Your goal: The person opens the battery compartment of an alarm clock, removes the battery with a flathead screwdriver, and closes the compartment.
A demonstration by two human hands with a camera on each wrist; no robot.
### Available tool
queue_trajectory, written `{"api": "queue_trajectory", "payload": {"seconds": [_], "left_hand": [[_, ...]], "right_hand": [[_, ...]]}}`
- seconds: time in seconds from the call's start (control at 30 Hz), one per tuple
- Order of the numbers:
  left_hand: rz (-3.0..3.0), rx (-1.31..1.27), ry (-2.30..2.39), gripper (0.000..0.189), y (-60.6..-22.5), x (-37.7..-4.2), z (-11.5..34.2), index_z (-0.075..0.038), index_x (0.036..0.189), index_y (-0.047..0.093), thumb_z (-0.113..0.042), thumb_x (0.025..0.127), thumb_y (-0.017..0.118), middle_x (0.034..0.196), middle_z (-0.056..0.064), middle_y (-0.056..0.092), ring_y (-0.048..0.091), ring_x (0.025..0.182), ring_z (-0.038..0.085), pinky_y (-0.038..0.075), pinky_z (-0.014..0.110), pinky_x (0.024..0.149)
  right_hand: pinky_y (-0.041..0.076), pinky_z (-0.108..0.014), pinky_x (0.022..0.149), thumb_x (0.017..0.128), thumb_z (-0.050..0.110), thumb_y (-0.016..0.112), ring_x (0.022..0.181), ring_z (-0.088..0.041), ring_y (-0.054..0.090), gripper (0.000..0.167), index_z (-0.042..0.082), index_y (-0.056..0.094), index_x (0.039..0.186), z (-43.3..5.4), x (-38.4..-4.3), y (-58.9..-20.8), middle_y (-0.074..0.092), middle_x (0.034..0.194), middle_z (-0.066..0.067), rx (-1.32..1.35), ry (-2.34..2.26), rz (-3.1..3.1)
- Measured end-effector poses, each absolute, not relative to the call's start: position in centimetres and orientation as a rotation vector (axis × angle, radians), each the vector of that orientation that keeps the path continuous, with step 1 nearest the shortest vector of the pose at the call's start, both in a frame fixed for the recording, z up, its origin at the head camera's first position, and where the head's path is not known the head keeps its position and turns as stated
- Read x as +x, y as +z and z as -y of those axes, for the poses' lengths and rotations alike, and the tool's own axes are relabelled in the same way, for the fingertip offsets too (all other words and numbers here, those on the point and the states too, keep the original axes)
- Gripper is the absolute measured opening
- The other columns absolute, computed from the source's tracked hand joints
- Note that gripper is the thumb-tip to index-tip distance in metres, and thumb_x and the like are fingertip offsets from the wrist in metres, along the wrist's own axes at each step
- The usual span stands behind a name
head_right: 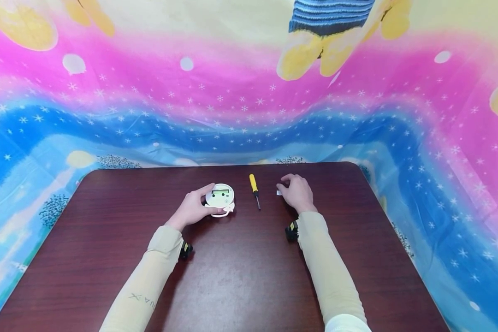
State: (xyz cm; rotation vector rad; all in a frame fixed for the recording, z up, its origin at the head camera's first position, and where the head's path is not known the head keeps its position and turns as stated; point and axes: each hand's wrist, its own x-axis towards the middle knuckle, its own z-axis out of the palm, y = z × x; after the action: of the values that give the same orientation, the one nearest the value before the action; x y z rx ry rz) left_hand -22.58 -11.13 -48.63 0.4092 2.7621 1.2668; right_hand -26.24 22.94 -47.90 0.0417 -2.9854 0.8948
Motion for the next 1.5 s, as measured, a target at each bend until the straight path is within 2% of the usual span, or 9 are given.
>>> {"api": "queue_trajectory", "payload": {"seconds": [0.23,0.9,1.5], "left_hand": [[-2.770,0.403,1.260,0.095,-48.7,-22.6,11.1,-0.001,0.152,0.045,-0.034,0.077,0.091,0.154,0.011,0.046,0.041,0.142,0.029,0.035,0.042,0.113],[-2.770,0.416,1.254,0.093,-48.6,-22.6,11.1,0.000,0.152,0.045,-0.032,0.078,0.091,0.155,0.012,0.045,0.041,0.142,0.028,0.035,0.042,0.114],[-2.779,0.404,1.255,0.094,-48.7,-22.6,11.0,0.000,0.152,0.046,-0.034,0.077,0.091,0.154,0.010,0.047,0.042,0.141,0.028,0.035,0.041,0.114]], "right_hand": [[0.047,-0.053,0.097,0.101,0.031,0.065,0.112,-0.034,0.057,0.037,0.007,0.066,0.129,-21.6,-26.3,-47.8,0.060,0.127,-0.017,0.064,0.941,2.983],[0.048,-0.049,0.097,0.100,0.030,0.068,0.110,-0.032,0.059,0.038,0.006,0.066,0.130,-18.2,-27.3,-47.2,0.063,0.123,-0.015,0.132,1.012,2.972],[0.052,-0.045,0.091,0.097,0.026,0.072,0.100,-0.030,0.063,0.040,0.003,0.065,0.129,-15.0,-28.3,-47.0,0.067,0.114,-0.015,0.055,1.018,3.039]]}}
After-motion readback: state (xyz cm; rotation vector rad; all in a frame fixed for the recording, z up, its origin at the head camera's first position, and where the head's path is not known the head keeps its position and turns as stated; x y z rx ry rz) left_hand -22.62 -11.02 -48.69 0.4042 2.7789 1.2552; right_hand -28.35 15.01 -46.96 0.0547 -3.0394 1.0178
